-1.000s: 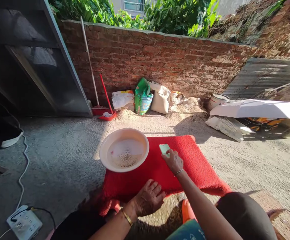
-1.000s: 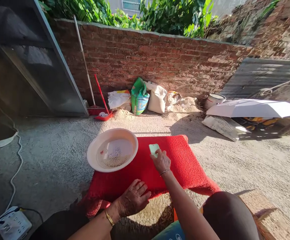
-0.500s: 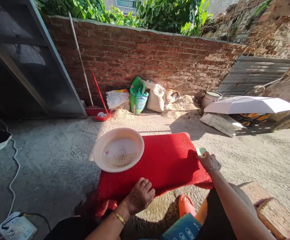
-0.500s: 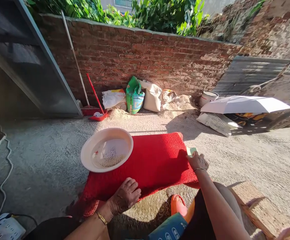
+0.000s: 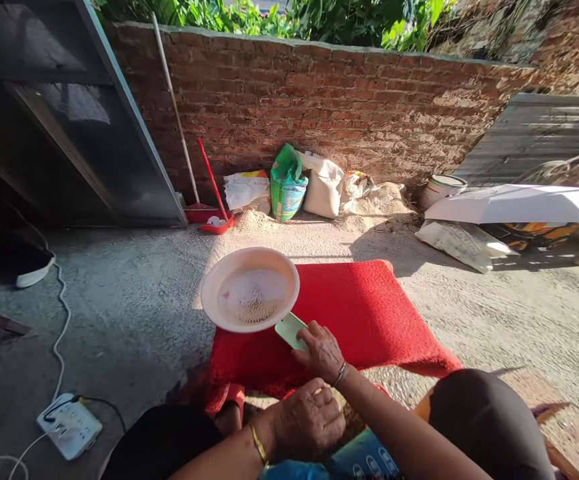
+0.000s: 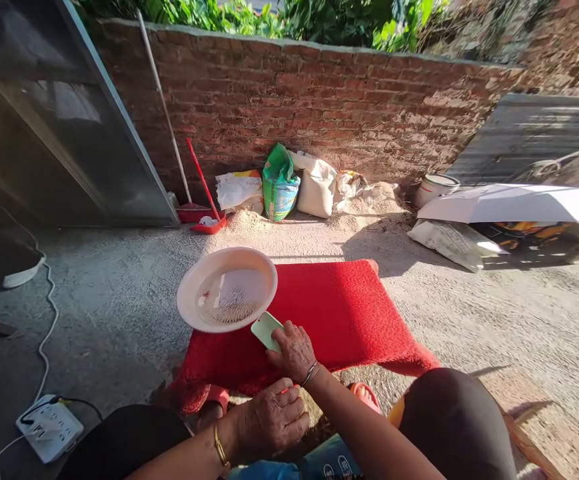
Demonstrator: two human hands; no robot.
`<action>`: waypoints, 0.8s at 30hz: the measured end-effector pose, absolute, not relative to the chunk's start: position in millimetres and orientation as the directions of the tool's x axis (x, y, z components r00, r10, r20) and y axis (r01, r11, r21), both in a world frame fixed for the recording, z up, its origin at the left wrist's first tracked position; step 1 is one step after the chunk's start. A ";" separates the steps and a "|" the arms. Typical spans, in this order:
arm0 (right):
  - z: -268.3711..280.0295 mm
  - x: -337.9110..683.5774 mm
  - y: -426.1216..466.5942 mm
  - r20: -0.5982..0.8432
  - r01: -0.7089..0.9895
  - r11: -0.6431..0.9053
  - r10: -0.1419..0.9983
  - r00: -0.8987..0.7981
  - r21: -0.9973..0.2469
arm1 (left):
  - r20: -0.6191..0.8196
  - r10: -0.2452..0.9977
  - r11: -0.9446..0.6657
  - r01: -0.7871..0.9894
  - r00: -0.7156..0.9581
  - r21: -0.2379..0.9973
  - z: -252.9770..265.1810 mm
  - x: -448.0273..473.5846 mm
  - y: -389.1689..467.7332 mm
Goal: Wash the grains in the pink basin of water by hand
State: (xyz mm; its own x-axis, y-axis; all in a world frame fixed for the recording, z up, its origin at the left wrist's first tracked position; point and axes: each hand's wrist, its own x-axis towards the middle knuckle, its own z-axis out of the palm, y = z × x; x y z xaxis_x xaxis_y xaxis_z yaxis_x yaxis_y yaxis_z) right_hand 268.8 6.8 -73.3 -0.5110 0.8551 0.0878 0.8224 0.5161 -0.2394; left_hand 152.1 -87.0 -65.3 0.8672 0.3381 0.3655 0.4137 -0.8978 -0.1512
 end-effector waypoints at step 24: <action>-71.6 474.4 64.4 -0.040 0.966 -0.133 0.991 0.127 -0.220 | 0.438 0.730 -0.568 0.822 0.525 -0.039 -131.0 131.1 -39.9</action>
State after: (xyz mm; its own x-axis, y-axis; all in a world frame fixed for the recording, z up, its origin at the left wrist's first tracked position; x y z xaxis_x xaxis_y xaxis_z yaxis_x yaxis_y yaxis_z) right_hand 474.4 64.4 -71.6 0.1274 0.9910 -0.0403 0.9664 -0.1332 -0.2200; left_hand 131.1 -39.9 -131.0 0.5253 0.7297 0.4377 0.8220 -0.5682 -0.0393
